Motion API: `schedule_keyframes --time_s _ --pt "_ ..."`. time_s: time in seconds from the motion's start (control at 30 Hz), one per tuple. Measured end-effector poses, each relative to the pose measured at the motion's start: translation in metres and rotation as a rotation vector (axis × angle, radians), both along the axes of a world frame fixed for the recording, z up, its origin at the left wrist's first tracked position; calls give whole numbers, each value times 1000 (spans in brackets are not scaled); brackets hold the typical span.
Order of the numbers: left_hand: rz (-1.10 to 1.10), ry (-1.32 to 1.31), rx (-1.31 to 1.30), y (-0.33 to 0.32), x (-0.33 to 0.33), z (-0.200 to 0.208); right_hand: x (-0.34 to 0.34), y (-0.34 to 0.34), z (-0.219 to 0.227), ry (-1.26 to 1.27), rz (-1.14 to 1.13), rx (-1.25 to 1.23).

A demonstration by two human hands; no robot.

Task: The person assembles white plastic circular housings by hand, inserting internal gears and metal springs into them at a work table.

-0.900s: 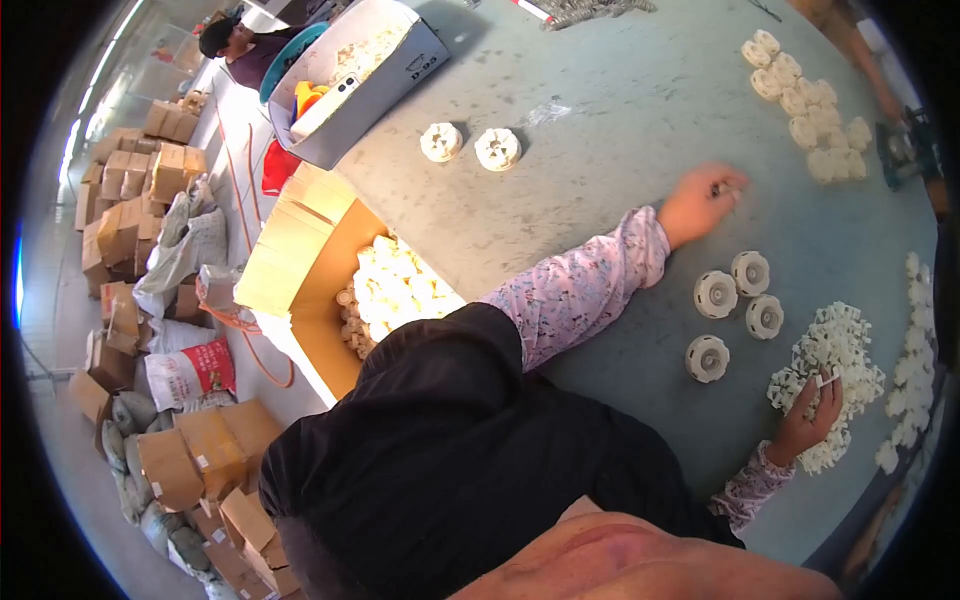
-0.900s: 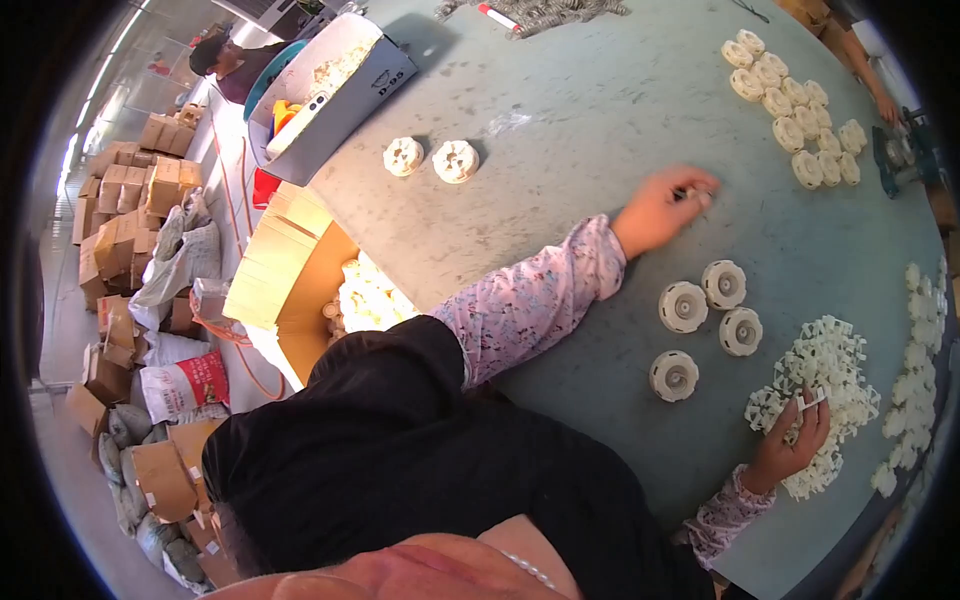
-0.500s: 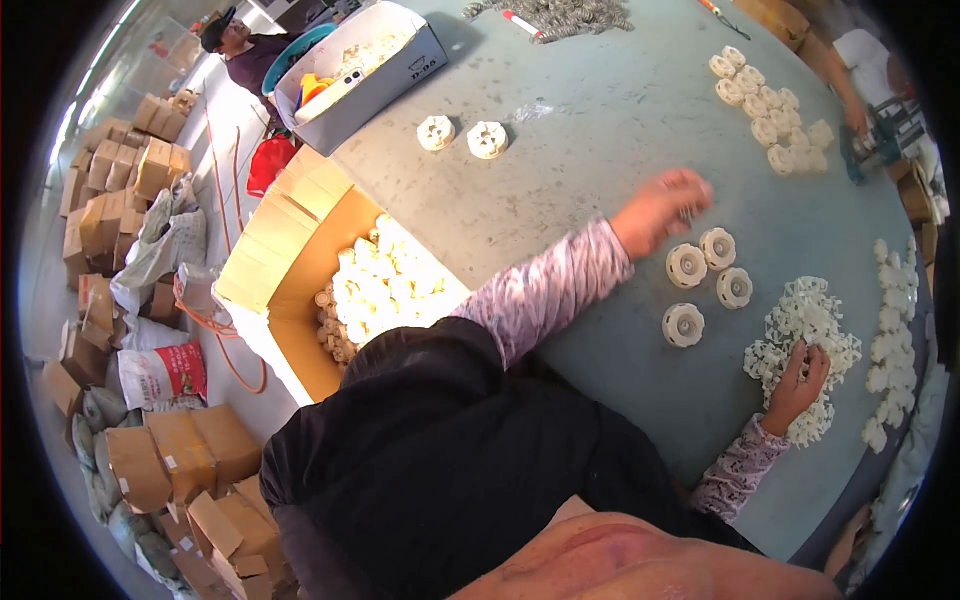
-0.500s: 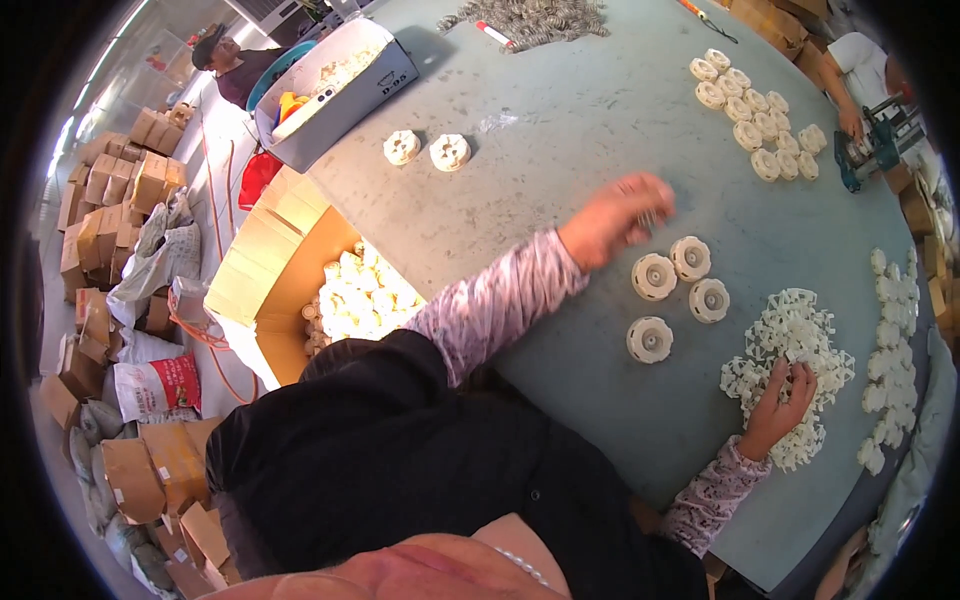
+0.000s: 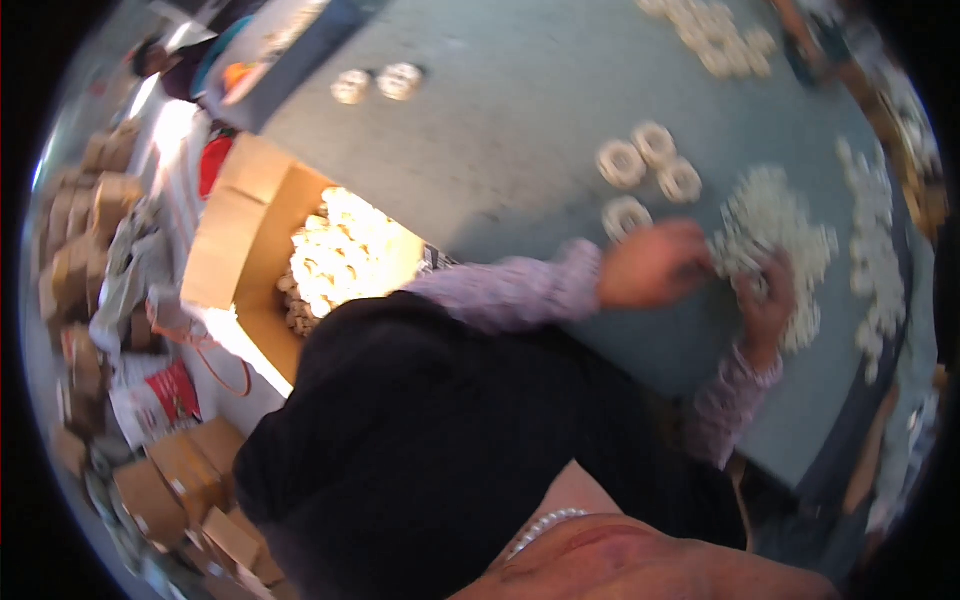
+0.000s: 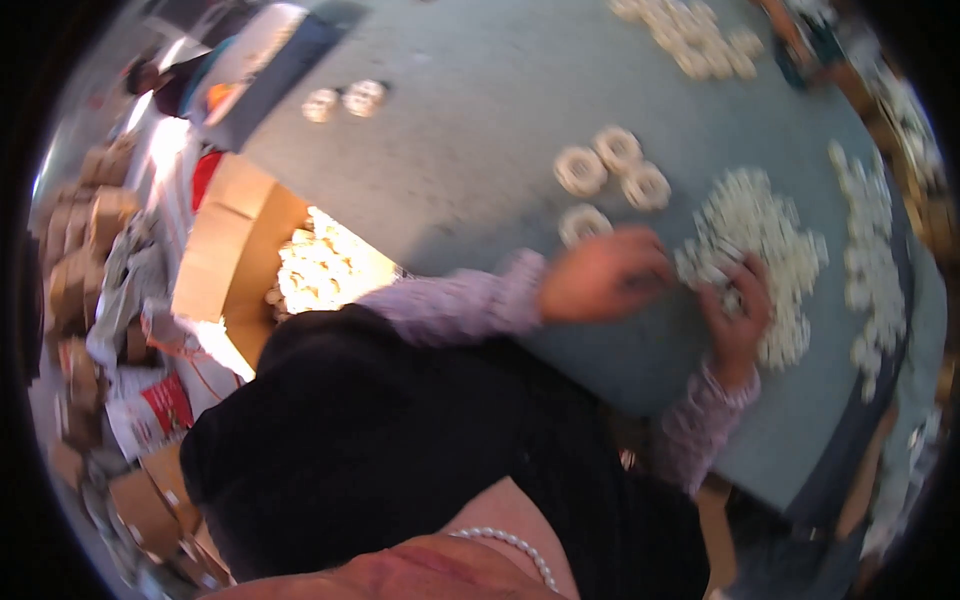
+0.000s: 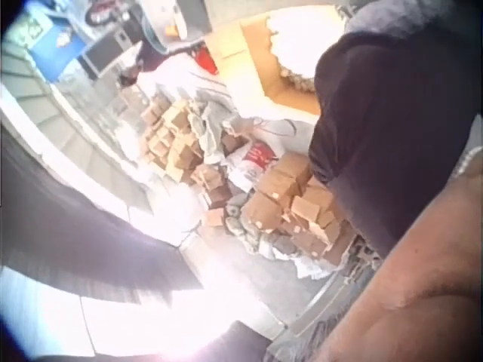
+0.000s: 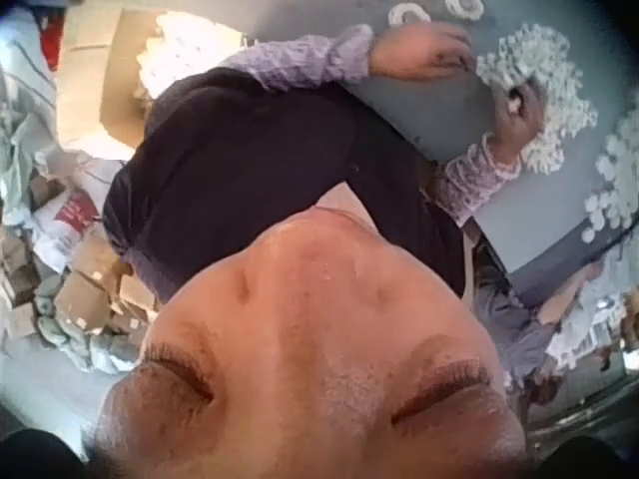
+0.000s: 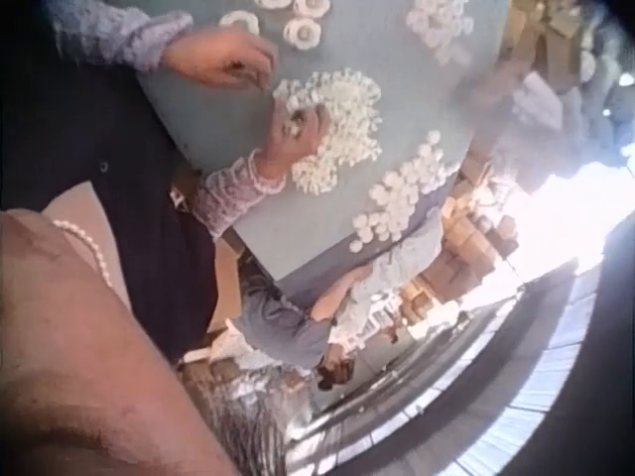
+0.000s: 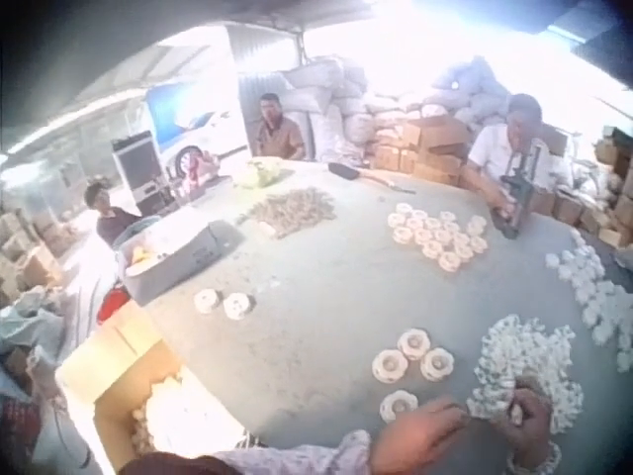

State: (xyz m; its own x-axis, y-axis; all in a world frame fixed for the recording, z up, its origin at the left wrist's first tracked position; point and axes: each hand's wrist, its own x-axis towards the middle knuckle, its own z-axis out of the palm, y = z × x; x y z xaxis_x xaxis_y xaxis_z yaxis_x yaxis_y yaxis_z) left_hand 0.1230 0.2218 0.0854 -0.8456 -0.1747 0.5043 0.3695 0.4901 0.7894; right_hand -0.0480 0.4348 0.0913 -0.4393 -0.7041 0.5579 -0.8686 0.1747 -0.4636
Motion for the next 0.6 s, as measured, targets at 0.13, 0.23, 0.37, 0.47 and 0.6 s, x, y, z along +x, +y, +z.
schedule_keyframes --time_s 0.13,0.23,0.37,0.47,0.6 --pt "282 -80 -67 -47 57 -4 57 -39 -7 -372 169 399" --pt "385 -231 -119 -65 66 -15 64 -54 -6 -245 72 450" --pt "360 -184 -258 -79 45 -22 70 -65 -10 -152 20 493" --pt "260 -244 -249 -61 37 -19 69 -65 -10 -14 30 376" --pt "202 -310 -262 -56 39 -26 55 -61 -19 -103 129 322"
